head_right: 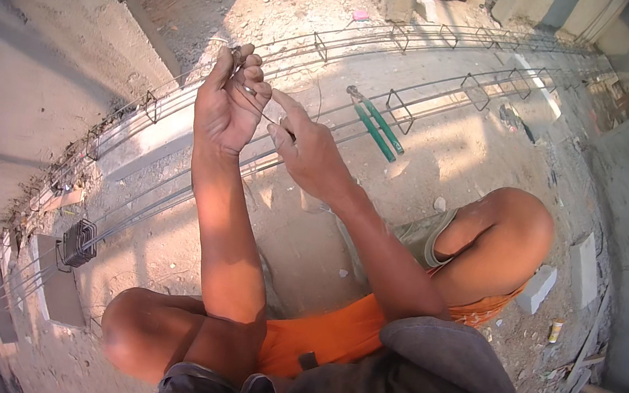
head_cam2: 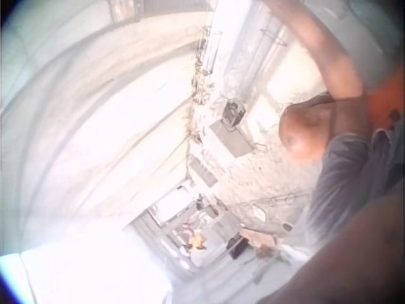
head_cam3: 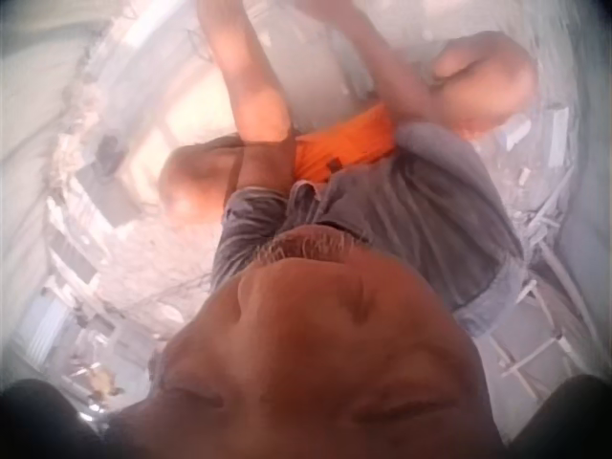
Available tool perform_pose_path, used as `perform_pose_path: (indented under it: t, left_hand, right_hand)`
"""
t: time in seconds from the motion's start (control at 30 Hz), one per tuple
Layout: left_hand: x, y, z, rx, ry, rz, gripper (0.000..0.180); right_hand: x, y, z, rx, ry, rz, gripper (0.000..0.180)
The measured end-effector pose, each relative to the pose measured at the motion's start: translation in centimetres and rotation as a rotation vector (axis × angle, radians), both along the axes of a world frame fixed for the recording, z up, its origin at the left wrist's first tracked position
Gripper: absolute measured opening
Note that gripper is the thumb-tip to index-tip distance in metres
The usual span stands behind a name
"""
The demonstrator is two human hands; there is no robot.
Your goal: The person uses pliers and wire to tie and secure metal rebar frames together at a construction site.
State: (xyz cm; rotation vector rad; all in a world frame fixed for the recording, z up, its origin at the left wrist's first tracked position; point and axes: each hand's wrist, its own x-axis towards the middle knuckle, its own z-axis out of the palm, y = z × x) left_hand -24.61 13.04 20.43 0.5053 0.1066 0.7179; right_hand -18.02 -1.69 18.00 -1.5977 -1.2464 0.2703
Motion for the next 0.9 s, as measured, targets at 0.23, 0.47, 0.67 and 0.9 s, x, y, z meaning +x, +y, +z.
perform_pose_path:
  t: [0.23, 0.47, 0.67, 0.9]
  left_hand:
    - [-0.3, -0.8, 0.4, 0.098, 0.089, 0.215, 0.038]
    - [0.7, -1.9, 0.3, 0.117, 0.026, 0.357, 0.04]
    - [-0.3, -1.8, 1.2, 0.323, 0.05, 0.42, 0.036]
    - [-2.1, -1.3, 2.1, 0.88, 0.461, 0.562, 0.031]
  right_hand:
    - [0.0, -1.1, 1.9, 0.127, 0.582, 0.023, 0.038]
    - [-0.3, -1.3, 1.7, 0.1, 0.908, 0.161, 0.041]
    - [-0.6, -1.3, 2.7, 0.058, 0.979, 0.077, 0.038]
    - [0.5, -2.3, 2.3, 0.083, 1.026, 0.151, 0.042]
